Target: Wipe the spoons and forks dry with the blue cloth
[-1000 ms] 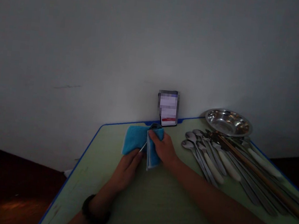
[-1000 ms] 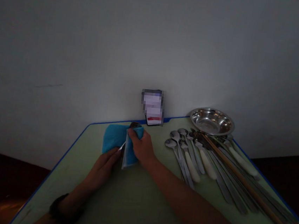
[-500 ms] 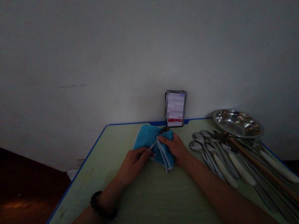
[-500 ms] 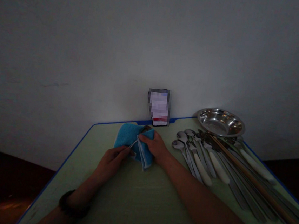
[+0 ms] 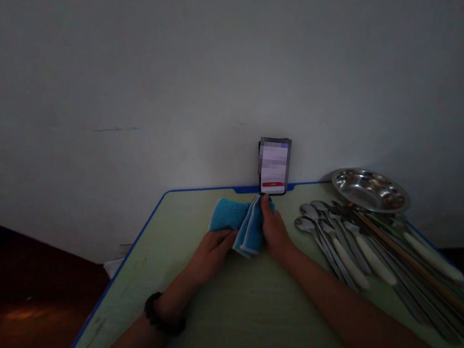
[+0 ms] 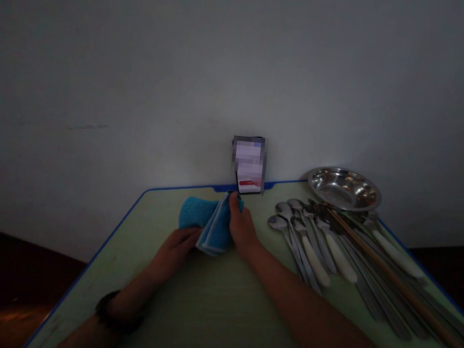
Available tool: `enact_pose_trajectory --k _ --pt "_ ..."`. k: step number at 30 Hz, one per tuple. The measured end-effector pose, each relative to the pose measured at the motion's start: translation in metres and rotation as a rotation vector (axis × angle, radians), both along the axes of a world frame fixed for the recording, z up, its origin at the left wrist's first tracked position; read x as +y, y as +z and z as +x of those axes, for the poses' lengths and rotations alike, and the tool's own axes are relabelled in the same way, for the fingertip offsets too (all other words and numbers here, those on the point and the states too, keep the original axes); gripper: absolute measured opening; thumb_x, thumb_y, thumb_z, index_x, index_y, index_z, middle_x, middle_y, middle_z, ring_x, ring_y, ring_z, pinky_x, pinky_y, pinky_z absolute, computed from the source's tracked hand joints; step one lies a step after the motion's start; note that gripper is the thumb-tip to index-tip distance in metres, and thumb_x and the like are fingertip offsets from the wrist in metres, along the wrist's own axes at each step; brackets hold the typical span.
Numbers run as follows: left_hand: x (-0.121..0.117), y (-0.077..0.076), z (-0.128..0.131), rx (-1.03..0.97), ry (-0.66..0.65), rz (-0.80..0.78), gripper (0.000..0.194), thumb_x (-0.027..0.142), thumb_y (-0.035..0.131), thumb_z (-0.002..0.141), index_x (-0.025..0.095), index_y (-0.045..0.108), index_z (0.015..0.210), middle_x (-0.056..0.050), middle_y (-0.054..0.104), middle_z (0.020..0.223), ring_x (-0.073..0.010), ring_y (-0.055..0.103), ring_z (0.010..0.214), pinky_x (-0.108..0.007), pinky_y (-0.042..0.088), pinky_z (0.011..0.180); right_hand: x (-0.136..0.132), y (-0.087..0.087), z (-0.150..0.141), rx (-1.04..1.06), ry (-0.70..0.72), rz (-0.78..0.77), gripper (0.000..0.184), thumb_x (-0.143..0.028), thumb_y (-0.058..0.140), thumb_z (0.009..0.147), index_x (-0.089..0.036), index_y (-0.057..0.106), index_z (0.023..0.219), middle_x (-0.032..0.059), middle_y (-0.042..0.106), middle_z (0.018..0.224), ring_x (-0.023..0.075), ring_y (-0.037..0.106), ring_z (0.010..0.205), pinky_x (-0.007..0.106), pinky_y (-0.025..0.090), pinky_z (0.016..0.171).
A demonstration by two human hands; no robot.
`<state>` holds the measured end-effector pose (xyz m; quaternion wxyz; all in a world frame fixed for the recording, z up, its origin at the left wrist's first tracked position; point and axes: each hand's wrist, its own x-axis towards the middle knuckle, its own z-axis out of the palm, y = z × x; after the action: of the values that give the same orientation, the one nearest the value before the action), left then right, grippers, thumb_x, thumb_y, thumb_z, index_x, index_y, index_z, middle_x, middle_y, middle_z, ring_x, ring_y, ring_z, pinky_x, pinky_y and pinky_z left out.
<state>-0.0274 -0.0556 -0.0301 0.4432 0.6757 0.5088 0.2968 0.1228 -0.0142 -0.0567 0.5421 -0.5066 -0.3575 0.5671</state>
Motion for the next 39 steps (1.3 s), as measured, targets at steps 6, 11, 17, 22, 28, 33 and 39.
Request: enact_pose_trajectory --k 6,11,17,22,28,33,39 --pt "0.001 -0.001 0.000 -0.097 0.036 -0.081 0.036 0.043 0.043 0.083 0.015 0.049 0.061 0.003 0.042 0.054 -0.0104 0.038 0.051 -0.022 0.031 0.049 -0.004 0.006 0.002 0.144 0.194 0.066 0.038 -0.055 0.062 0.064 -0.019 0.052 0.062 -0.0053 0.049 0.055 0.0099 0.045 0.052 0.025 0.040 0.056" --pt "0.000 -0.002 0.000 -0.151 0.062 -0.096 0.034 0.042 0.044 0.081 0.016 0.050 0.061 0.003 0.043 0.056 -0.0110 0.040 0.052 -0.022 0.033 0.049 -0.006 0.009 0.001 0.172 0.245 0.071 0.032 -0.043 0.073 0.057 -0.018 0.055 0.063 -0.0044 0.054 0.058 0.0105 0.049 0.053 0.026 0.041 0.057" --pt "0.001 -0.002 -0.002 -0.142 0.044 -0.060 0.033 0.040 0.045 0.081 0.015 0.053 0.060 0.003 0.043 0.055 -0.0106 0.038 0.053 -0.022 0.031 0.050 -0.001 0.006 -0.003 0.236 0.181 0.043 0.033 -0.052 0.063 0.065 -0.021 0.053 0.065 -0.0056 0.054 0.059 0.0109 0.049 0.055 0.027 0.043 0.061" --pt "0.001 -0.004 -0.001 -0.133 0.032 -0.054 0.033 0.039 0.046 0.079 0.015 0.050 0.057 0.004 0.042 0.052 -0.0098 0.036 0.050 -0.021 0.028 0.047 0.000 0.006 -0.004 0.292 0.095 -0.004 0.036 -0.058 0.058 0.067 -0.023 0.056 0.070 -0.0021 0.061 0.067 0.0159 0.057 0.067 0.031 0.045 0.068" --pt "0.001 0.000 0.001 -0.146 0.117 -0.060 0.039 0.043 0.043 0.081 0.015 0.050 0.054 0.004 0.039 0.047 -0.0092 0.035 0.044 -0.021 0.027 0.043 0.000 0.009 -0.003 0.349 0.149 0.008 0.029 -0.042 0.066 0.065 -0.025 0.061 0.087 -0.0037 0.065 0.071 0.0153 0.059 0.068 0.030 0.047 0.068" --pt "0.004 0.001 0.001 -0.175 0.326 0.036 0.024 0.037 0.049 0.079 0.015 0.057 0.069 0.005 0.041 0.050 -0.0090 0.037 0.044 -0.019 0.027 0.042 -0.001 0.011 0.005 0.326 0.203 -0.076 0.022 -0.027 0.073 0.054 -0.019 0.060 0.069 -0.0046 0.061 0.057 0.0138 0.057 0.054 0.031 0.047 0.061" --pt "0.007 0.004 -0.003 -0.271 0.506 0.108 0.012 0.031 0.047 0.077 0.020 0.050 0.081 0.008 0.037 0.048 -0.0085 0.037 0.040 -0.017 0.027 0.038 -0.003 0.013 0.009 0.337 0.313 -0.095 0.025 -0.017 0.073 0.052 -0.017 0.064 0.075 -0.0004 0.067 0.065 0.0161 0.062 0.061 0.033 0.049 0.067"
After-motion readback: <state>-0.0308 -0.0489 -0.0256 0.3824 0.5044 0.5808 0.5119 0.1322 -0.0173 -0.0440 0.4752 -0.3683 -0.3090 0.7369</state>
